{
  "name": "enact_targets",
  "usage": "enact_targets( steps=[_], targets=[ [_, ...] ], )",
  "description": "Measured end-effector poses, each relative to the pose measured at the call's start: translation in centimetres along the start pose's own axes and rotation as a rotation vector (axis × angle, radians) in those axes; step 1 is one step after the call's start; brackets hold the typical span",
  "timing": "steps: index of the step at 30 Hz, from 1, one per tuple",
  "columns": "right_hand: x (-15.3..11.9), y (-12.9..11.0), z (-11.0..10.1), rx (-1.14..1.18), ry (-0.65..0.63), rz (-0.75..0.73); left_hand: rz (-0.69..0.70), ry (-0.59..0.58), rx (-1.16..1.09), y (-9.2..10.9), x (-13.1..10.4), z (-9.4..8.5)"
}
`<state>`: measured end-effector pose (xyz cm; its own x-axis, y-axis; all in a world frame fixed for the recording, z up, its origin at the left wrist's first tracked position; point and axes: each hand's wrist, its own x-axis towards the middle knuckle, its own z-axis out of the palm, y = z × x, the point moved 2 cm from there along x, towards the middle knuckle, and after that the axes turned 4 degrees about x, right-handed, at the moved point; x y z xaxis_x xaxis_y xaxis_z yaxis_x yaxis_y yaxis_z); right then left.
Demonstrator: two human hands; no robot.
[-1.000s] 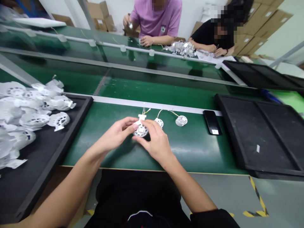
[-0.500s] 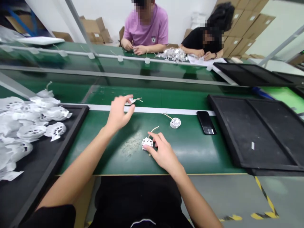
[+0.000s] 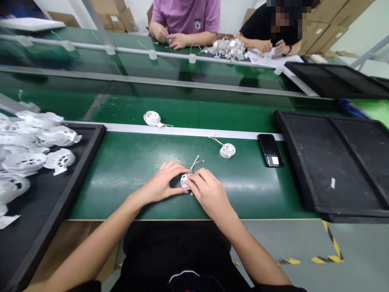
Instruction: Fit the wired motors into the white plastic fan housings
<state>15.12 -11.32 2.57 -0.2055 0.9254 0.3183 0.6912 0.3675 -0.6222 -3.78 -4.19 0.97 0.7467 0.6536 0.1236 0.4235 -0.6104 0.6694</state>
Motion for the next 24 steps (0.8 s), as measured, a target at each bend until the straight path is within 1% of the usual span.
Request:
enact_targets(
  steps=[5,8,10,12,13,14,15,16,18,19,20,21,23,24],
  targets=[
    [-0.8,-0.3,0.7,-0.005,0.094,0.008,0.008,0.002,0.077,-0.6,-0.2,0.1],
    [-1.1,0.0,0.7,0.047,0.065,0.021,0.013,-0.011,0.114,-0.5,-0.3,0.2],
    [-1.3,0.3,0.6,0.062,0.04,0.037,-0.004,0.007,0.17,0.0,-0.5,0.2],
    [-1.6,0.4,0.7,0.053,0.039,0.046,-0.012,0.029,0.247,0.6,-1.1,-0.3],
    [-1.8,0.5,0.8,0.051,0.04,0.047,-0.025,0.048,0.296,0.7,-1.7,-0.9],
    [-2.0,0.6,1.0,0.054,0.042,0.048,-0.062,0.083,0.359,0.7,-2.4,-1.9],
    [-2.1,0.7,1.3,0.063,0.044,0.049,-0.134,0.135,0.443,0.5,-3.5,-3.3],
    [-2.2,0.7,1.5,0.076,0.049,0.05,-0.249,0.212,0.551,0.1,-5.0,-5.1],
    [-2.3,0.7,1.8,0.101,0.054,0.055,-0.566,0.388,0.798,-1.2,-9.0,-9.2],
    [-2.1,0.6,1.8,0.108,0.055,0.056,-0.733,0.457,0.91,-2.1,-11.3,-11.3],
    [-1.9,0.4,1.8,0.109,0.048,0.054,-0.862,0.477,0.987,-3.1,-13.6,-13.1],
    [-1.6,0.2,1.7,0.105,0.036,0.05,-0.929,0.438,1.024,-4.2,-15.6,-14.6],
    [-1.0,-0.4,1.3,0.097,0.025,0.033,-0.945,0.335,1.028,-6.3,-18.6,-16.5],
    [-0.8,-0.7,1.0,0.1,0.039,0.02,-0.923,0.302,1.017,-7.0,-19.5,-17.0]
  ],
)
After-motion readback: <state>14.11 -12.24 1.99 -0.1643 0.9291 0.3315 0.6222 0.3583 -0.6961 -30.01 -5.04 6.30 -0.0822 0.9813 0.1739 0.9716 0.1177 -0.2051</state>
